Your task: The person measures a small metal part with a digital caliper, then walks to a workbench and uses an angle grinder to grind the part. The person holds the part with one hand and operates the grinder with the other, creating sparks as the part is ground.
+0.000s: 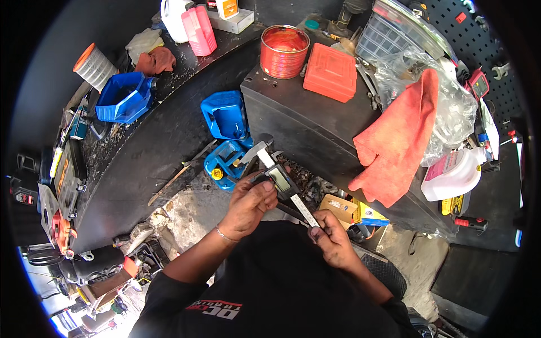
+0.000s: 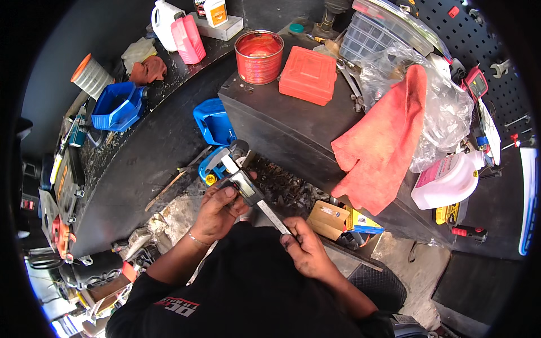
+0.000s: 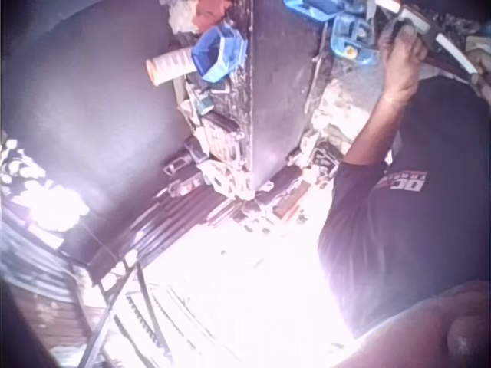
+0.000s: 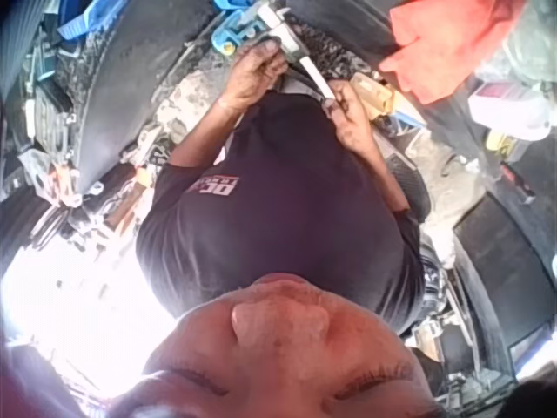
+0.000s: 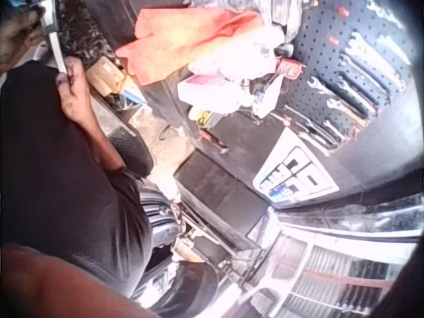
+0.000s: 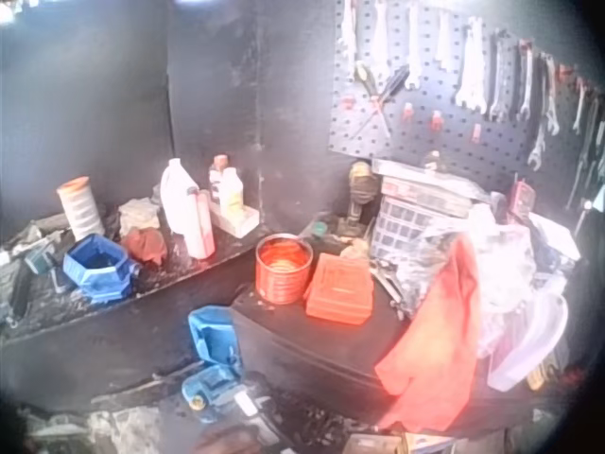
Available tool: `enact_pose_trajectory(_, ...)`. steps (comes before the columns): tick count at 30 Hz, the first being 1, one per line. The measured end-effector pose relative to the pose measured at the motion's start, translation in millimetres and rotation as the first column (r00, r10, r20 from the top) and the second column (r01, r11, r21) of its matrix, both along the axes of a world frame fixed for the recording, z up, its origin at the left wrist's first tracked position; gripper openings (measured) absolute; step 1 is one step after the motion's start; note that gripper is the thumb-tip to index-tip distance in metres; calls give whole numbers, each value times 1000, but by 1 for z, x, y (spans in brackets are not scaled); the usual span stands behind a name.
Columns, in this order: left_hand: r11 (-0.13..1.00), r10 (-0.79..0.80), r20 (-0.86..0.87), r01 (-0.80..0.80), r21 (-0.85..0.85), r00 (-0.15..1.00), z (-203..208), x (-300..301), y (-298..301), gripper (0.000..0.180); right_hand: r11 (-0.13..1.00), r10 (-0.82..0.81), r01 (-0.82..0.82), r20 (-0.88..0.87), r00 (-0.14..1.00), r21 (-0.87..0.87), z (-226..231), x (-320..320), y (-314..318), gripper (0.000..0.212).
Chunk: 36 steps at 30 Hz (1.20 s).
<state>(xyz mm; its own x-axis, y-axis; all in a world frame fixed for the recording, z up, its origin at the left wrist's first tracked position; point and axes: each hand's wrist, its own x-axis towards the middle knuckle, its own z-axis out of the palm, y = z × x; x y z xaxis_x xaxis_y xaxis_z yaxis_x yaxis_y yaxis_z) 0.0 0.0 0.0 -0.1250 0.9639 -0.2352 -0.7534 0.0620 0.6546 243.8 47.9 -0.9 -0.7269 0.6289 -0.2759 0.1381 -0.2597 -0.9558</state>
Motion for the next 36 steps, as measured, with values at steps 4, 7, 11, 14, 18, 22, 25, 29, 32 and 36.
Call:
enact_pose_trajectory(4, 990, 75, 45, -80, 113, 996, 5, -3, -4, 54, 998, 30, -32, -35, 999, -52, -1, -6, 0, 17)
enact_pose_trajectory(7, 986, 88, 58, -95, 139, 994, 7, -5, -5, 54, 995, 45, -52, -88, 995, -81, 1, -9, 2, 17)
enact_pose_trajectory(11, 985, 65, 26, -68, 161, 998, 8, -9, -5, 59, 996, 35, -44, -119, 992, -78, 5, -12, 2, 20)
enact_pose_trajectory(14, 988, 58, -7, -56, 147, 998, 9, -11, -6, 62, 996, 36, -42, -87, 996, -72, 8, -15, 1, 19)
enact_pose_trajectory(18, 994, 62, -89, -54, 97, 994, 0, -11, -9, 76, 962, 157, -173, -90, 983, -213, 8, -12, 10, 19)
enact_pose_trajectory(22, 998, 37, -131, -31, 46, 991, -18, -25, -17, 88, 966, 123, -147, -121, 985, -214, 5, -9, 15, 23)
enact_pose_trajectory(25, 999, -32, -316, 43, 30, 948, -33, -43, -25, 70, 988, 42, -54, -88, 995, -147, 4, -7, 13, 24)
enact_pose_trajectory(29, 994, -106, -598, 86, -62, 794, -40, -57, -41, 33, 998, -50, 45, -107, 993, -47, 3, -8, 11, 18)
enact_pose_trajectory(32, 992, -122, -721, 111, -62, 682, -37, -61, -51, 42, 995, -100, 97, -123, 987, -30, 1, -9, 12, 20)
enact_pose_trajectory(36, 985, -108, -781, 172, 0, 615, -28, -64, -58, 47, 991, -131, 131, -116, 985, -6, -2, -6, 14, 27)
